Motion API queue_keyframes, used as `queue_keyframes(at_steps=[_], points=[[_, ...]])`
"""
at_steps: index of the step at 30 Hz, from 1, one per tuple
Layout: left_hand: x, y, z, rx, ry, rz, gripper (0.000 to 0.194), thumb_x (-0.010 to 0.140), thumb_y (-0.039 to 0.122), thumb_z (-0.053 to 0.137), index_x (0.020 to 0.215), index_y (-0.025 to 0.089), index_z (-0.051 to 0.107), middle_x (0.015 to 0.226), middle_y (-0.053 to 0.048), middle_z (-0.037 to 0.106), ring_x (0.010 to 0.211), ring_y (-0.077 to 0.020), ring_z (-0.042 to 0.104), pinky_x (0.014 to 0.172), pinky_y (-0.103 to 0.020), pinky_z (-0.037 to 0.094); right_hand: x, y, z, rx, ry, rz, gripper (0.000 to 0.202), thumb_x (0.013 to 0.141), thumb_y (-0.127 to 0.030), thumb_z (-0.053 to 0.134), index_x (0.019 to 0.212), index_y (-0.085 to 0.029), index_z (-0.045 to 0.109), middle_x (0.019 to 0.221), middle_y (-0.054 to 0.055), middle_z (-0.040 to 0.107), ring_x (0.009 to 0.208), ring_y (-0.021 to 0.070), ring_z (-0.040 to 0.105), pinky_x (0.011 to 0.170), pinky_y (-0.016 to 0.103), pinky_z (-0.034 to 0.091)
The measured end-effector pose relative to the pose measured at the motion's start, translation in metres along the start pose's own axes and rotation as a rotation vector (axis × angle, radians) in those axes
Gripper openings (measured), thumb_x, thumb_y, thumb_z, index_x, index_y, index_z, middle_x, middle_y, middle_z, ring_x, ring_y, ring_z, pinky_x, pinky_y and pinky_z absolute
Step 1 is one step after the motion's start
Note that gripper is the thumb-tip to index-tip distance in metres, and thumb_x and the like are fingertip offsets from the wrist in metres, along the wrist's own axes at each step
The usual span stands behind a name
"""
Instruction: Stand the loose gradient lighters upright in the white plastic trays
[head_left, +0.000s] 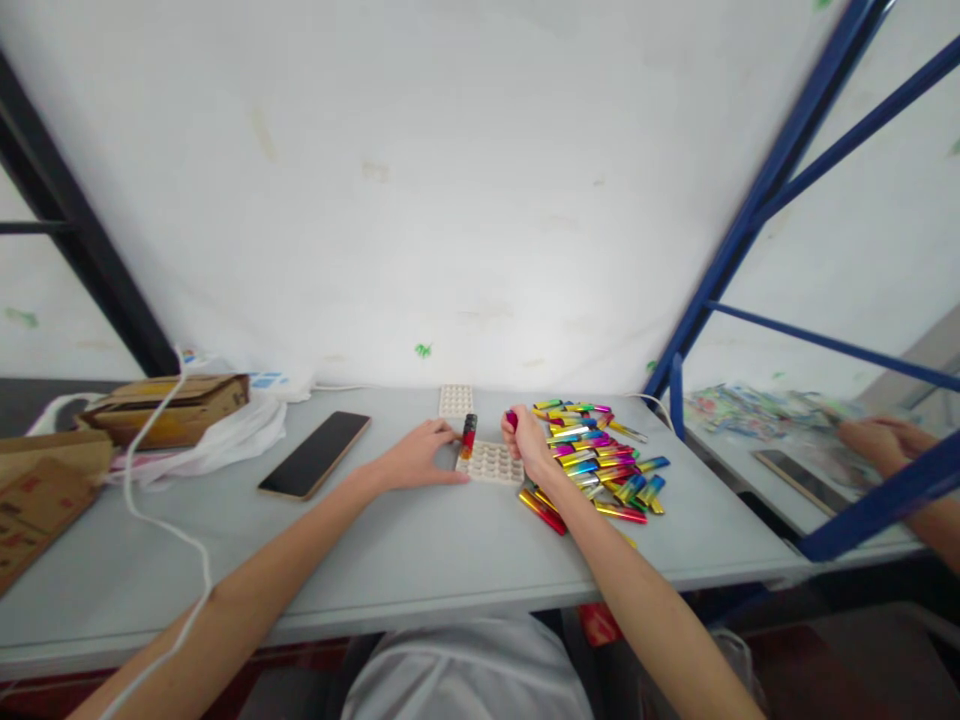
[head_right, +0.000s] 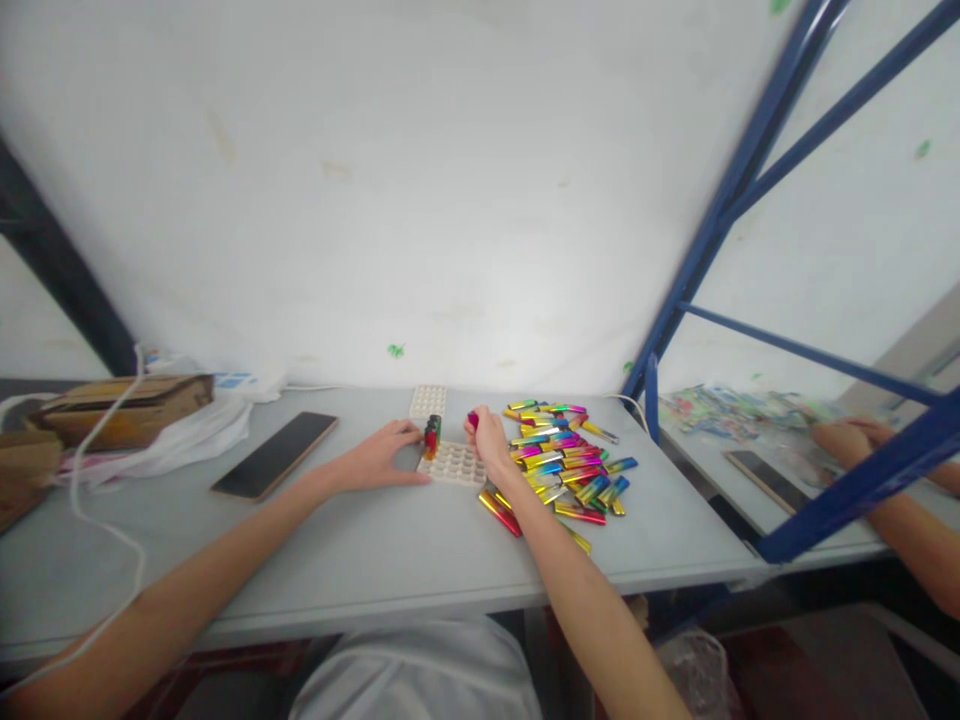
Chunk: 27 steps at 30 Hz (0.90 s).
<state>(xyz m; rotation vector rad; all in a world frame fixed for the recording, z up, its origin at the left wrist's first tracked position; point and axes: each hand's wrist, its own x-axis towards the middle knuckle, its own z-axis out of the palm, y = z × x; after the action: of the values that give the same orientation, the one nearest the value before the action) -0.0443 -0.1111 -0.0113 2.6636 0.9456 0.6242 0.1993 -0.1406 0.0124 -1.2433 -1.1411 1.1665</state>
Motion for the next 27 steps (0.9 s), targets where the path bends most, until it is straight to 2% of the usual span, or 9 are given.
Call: queue_keyframes(at_steps=[3,7,11,14,17,19,21,24,27], points=[[0.000,-0.001,0.001,0.004,0.001,-0.002,0.066,0.086,0.073,0.082,0.124,0.019,0.078,0.124,-0.014,0.075,0.119,-0.0345,0.069,0.109,-0.045,0.055,0.000,0.000,-0.001,0.012,-0.020,-0.010,0.062,0.102,-0.070,0.043,0.060,-0.026,0.037,0.052,-0.006,0.027,0.046,0.0102,0.016,0.042,0.027,0.013],[-0.001,-0.001,0.001,0.012,0.017,0.022,0.062,0.087,0.073,0.082,0.121,0.021,0.078,0.124,-0.013,0.075,0.117,-0.0332,0.069,0.107,-0.043,0.056,0.004,0.003,-0.002,0.050,-0.073,-0.022,0.068,0.097,-0.085,0.047,0.065,-0.025,0.046,0.053,-0.007,0.026,0.045,0.0098,0.017,0.045,0.027,0.013],[0.000,0.001,-0.001,0.005,0.006,0.010,0.064,0.086,0.072,0.083,0.120,0.018,0.079,0.124,-0.014,0.075,0.118,-0.0340,0.070,0.108,-0.043,0.056,0.007,0.006,-0.001,0.077,-0.140,-0.185,0.071,0.091,-0.093,0.051,0.080,-0.024,0.060,0.061,-0.005,0.040,0.048,0.0115,0.032,0.047,0.027,0.025],[0.000,0.002,-0.001,0.007,0.000,0.002,0.064,0.086,0.072,0.082,0.121,0.018,0.078,0.125,-0.015,0.075,0.119,-0.0348,0.070,0.109,-0.044,0.055,0.009,0.009,0.000,-0.022,-0.132,-0.309,0.067,0.092,-0.090,0.052,0.091,-0.024,0.066,0.067,-0.004,0.051,0.057,0.0157,0.048,0.056,0.030,0.041],[0.000,0.001,0.000,0.010,0.003,0.003,0.063,0.086,0.073,0.081,0.120,0.019,0.078,0.125,-0.014,0.075,0.119,-0.0347,0.069,0.108,-0.044,0.056,0.009,0.010,-0.001,-0.202,-0.063,-0.435,0.061,0.090,-0.085,0.061,0.087,-0.024,0.066,0.075,0.000,0.059,0.072,0.0196,0.058,0.068,0.032,0.049],[0.000,0.001,0.000,0.012,0.002,-0.002,0.064,0.086,0.073,0.081,0.120,0.019,0.078,0.125,-0.014,0.075,0.119,-0.0350,0.069,0.108,-0.045,0.056,0.007,0.010,-0.002,-0.302,-0.018,-0.529,0.056,0.088,-0.079,0.068,0.081,-0.024,0.065,0.080,0.001,0.061,0.080,0.0205,0.059,0.075,0.033,0.050],[0.000,0.001,0.001,0.010,-0.001,-0.008,0.066,0.086,0.073,0.082,0.122,0.019,0.078,0.125,-0.015,0.074,0.119,-0.0354,0.069,0.109,-0.047,0.056,0.003,0.009,-0.003,-0.365,-0.027,-0.575,0.051,0.090,-0.074,0.069,0.080,-0.023,0.065,0.076,0.000,0.059,0.076,0.0196,0.057,0.074,0.032,0.049],[0.000,0.001,0.001,0.003,0.007,-0.010,0.067,0.084,0.073,0.083,0.123,0.019,0.078,0.123,-0.014,0.074,0.117,-0.0354,0.069,0.107,-0.046,0.056,-0.003,0.007,-0.003,-0.387,-0.098,-0.568,0.047,0.094,-0.069,0.069,0.081,-0.024,0.062,0.068,-0.003,0.056,0.067,0.0176,0.053,0.068,0.031,0.045],[0.000,-0.001,0.002,0.010,0.011,-0.001,0.065,0.085,0.072,0.083,0.124,0.020,0.078,0.122,-0.014,0.075,0.116,-0.0349,0.069,0.105,-0.045,0.057,-0.006,0.009,-0.002,-0.405,-0.169,-0.551,0.046,0.094,-0.067,0.072,0.082,-0.024,0.060,0.069,-0.003,0.062,0.067,0.0176,0.057,0.066,0.030,0.045]])
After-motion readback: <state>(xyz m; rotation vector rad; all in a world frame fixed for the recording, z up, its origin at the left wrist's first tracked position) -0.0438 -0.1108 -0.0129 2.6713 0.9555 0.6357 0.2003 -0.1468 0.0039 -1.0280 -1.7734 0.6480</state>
